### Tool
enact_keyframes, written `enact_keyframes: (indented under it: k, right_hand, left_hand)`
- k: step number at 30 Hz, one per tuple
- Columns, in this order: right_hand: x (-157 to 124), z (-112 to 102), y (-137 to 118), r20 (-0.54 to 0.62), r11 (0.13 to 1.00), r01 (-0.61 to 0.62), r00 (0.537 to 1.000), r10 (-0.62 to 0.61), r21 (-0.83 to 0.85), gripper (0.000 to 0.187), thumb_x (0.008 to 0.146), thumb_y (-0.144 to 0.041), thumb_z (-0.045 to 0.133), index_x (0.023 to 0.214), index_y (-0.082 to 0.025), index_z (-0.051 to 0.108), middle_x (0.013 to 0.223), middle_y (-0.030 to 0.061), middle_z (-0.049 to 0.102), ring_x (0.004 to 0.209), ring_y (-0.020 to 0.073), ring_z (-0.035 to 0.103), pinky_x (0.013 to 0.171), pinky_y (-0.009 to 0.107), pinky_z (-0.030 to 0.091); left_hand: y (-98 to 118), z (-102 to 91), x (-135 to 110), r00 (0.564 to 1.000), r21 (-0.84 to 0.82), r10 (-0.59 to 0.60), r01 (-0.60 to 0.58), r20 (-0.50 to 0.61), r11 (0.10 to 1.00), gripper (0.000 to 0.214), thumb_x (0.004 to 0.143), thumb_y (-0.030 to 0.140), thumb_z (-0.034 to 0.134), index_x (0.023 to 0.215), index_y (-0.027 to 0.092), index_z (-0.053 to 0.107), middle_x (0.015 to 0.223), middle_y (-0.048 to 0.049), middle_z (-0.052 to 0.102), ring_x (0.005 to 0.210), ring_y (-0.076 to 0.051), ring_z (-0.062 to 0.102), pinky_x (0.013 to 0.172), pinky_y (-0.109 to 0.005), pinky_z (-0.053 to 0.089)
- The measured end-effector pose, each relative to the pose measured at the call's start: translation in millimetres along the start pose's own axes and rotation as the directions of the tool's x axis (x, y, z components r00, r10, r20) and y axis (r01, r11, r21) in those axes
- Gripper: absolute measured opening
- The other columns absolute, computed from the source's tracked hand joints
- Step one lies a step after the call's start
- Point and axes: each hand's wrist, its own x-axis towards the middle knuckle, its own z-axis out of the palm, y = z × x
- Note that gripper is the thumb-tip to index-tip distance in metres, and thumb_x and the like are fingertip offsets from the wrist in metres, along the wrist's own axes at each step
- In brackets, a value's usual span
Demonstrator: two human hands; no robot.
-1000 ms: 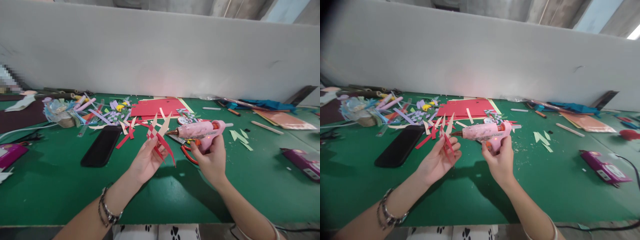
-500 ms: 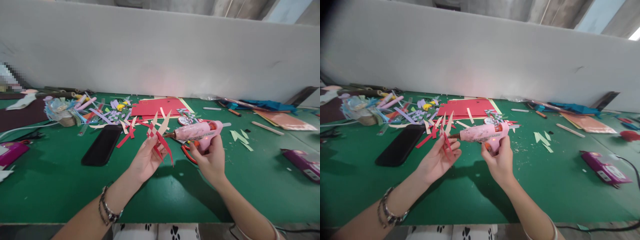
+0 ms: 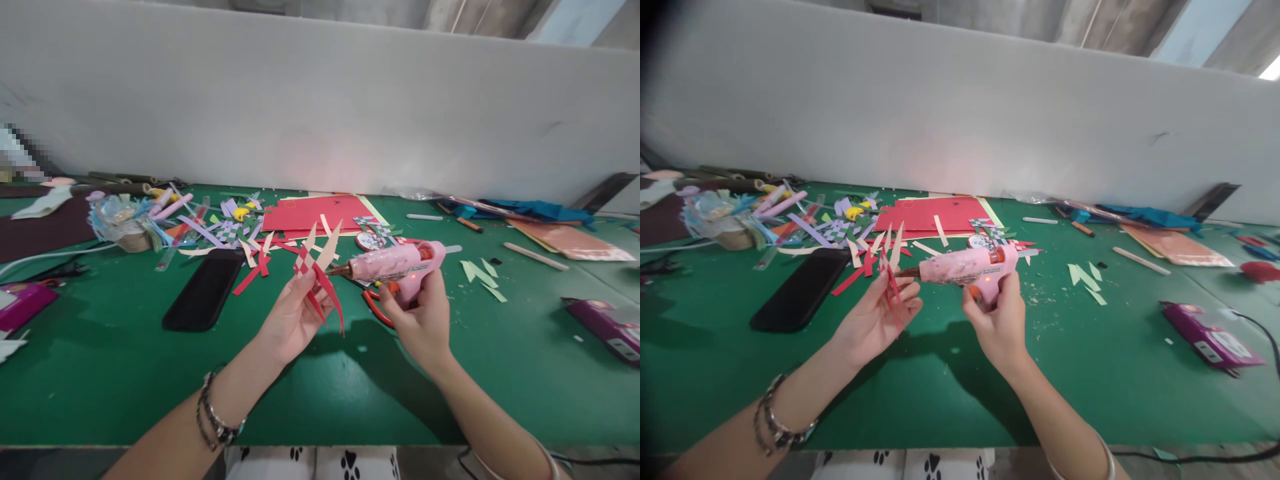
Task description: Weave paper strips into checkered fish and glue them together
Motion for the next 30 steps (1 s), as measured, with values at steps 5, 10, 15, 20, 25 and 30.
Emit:
enact_keyframes:
  k: [5,10,15,20,25,30]
  right_hand:
    - [-0.5,-0.4,2.3,0.021,1.000,-0.009,1.000,0.009,0.012,0.034,0.063,-0.027,0.058,0.093,-0.022,0.042,0.067,-0.0019,0.047,0.055,0.0110,0.046,0.045,0.021,0.041]
    - [-0.6,-0.5,-0.5,0.009,1.000,-0.002,1.000,0.003,-0.011,0.031,0.063,-0.026,0.058,0.089,-0.022,0.043,0.063,-0.0033,0.046,0.051,0.0099,0.044,0.042,0.020,0.039]
    - [-0.7,-1.0,-1.4,0.008,1.000,0.012,1.000,-0.012,-0.018,0.030,0.063,-0.026,0.058,0.089,-0.022,0.043,0.061,-0.0040,0.045,0.050,0.0098,0.044,0.042,0.020,0.039]
    - [-0.7,-0.8,1.1,0.014,1.000,0.005,1.000,-0.005,-0.014,0.026,0.063,-0.026,0.058,0.083,-0.022,0.042,0.061,-0.0040,0.045,0.052,0.0101,0.045,0.044,0.021,0.039]
    - [-0.6,-1.3,0.7,0.028,0.999,0.043,0.999,-0.042,-0.022,0.024,0.064,-0.025,0.058,0.079,-0.021,0.040,0.058,-0.0058,0.044,0.045,0.0071,0.038,0.038,0.019,0.034]
    - [-1.4,-1.9,0.5,0.028,0.998,0.052,0.998,-0.050,-0.047,0.023,0.064,-0.024,0.058,0.075,-0.021,0.038,0.057,-0.0065,0.042,0.043,0.0059,0.035,0.036,0.018,0.031]
  left_hand:
    - [0.9,2.0,-0.7,0.999,-0.006,0.013,-0.013,-0.040,1.000,0.023,0.053,0.018,0.076,0.056,0.014,0.054,0.047,0.0076,0.043,0.043,-0.003,0.041,0.044,-0.014,0.040]
    - [2.7,2.6,-0.8,0.999,0.003,0.017,-0.017,-0.038,1.000,0.021,0.057,0.019,0.074,0.057,0.014,0.054,0.048,0.0072,0.043,0.044,-0.002,0.040,0.045,-0.014,0.040]
    - [3.8,-0.2,0.8,0.999,0.030,0.036,-0.036,-0.005,0.999,0.023,0.056,0.021,0.075,0.057,0.014,0.053,0.051,0.0070,0.044,0.044,-0.002,0.040,0.044,-0.014,0.038]
    - [4.3,-0.9,0.8,0.999,0.043,0.032,-0.032,-0.002,0.999,0.025,0.052,0.021,0.077,0.056,0.013,0.054,0.049,0.0072,0.044,0.043,-0.002,0.040,0.044,-0.014,0.038]
    - [3.6,0.9,1.5,1.000,0.029,0.023,-0.022,-0.019,0.999,0.027,0.048,0.021,0.079,0.056,0.013,0.055,0.049,0.0073,0.047,0.042,-0.002,0.039,0.044,-0.014,0.039]
    - [2.9,0.1,1.3,1.000,0.044,0.017,-0.016,-0.018,0.999,0.026,0.046,0.021,0.080,0.055,0.013,0.057,0.049,0.0067,0.048,0.042,-0.002,0.040,0.045,-0.014,0.041]
